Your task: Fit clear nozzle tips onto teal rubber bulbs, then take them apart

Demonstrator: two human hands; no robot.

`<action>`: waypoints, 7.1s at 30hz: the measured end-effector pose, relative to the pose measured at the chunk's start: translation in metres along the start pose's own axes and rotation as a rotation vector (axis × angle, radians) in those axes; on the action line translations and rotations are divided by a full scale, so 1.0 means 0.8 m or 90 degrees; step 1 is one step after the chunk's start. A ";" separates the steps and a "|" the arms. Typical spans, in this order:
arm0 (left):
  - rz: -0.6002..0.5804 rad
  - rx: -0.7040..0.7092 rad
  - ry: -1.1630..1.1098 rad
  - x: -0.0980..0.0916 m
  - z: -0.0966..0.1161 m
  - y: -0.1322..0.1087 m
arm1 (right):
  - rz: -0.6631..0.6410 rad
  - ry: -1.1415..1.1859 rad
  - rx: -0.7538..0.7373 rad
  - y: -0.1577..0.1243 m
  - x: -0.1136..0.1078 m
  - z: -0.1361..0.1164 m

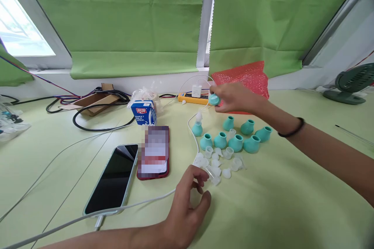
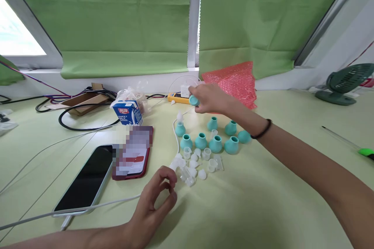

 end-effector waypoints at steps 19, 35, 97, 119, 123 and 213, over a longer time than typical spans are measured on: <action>-0.053 -0.108 -0.169 0.009 -0.022 -0.010 | 0.253 0.445 -0.209 -0.191 0.065 -0.144; -0.118 0.312 0.284 0.025 0.026 -0.014 | 0.058 0.778 -0.152 -0.189 0.068 -0.148; -0.164 -0.209 -0.263 0.030 -0.022 -0.001 | 0.226 0.713 -0.147 -0.163 0.040 -0.129; -0.107 -0.315 -0.343 0.032 -0.027 0.003 | 0.297 0.574 -0.193 -0.169 0.035 -0.136; -0.107 -0.294 -0.296 0.030 -0.028 0.003 | 0.285 0.563 -0.194 -0.170 0.039 -0.137; -0.212 0.520 0.238 0.024 0.063 -0.026 | -0.167 1.014 0.247 -0.160 0.078 -0.117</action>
Point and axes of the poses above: each hand's wrist, its own y-axis towards the middle knuckle, its own x-axis out of the palm, z = x × y, the point moved 6 cm from there along y, towards the middle knuckle, and after that the axes turned 8 degrees about y, right-handed, at the moved point
